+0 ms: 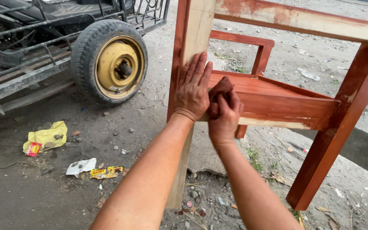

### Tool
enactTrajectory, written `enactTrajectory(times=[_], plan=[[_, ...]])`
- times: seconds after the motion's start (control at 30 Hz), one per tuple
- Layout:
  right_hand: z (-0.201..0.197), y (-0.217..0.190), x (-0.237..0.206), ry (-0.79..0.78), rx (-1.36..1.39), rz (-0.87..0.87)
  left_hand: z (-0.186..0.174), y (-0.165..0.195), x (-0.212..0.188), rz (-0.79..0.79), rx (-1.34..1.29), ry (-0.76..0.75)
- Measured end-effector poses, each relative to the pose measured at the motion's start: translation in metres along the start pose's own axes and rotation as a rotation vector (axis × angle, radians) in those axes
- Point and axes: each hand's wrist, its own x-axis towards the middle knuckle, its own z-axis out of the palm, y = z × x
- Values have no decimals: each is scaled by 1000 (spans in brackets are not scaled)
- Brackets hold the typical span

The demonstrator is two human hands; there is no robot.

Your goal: The person applies reddish-brown stain to a wooden chair using a cloth. They rub the stain onto the seat, legs, and backrest, working methodically across different sections of the chair.

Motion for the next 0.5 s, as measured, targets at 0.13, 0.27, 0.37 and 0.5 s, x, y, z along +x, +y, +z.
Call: enactTrajectory(times=[0.13, 0.27, 0.37, 0.5], plan=[[-2, 7, 15, -12, -25, -58, -1, 8, -33, 25, 189, -123], [-2, 7, 20, -27, -58, -56, -8, 9, -67, 3, 68, -172], [-1, 2, 24, -28, -66, -41, -8, 5, -73, 17, 33, -87], [1, -9, 18, -55, -17, -38, -7, 2, -67, -28, -73, -60]])
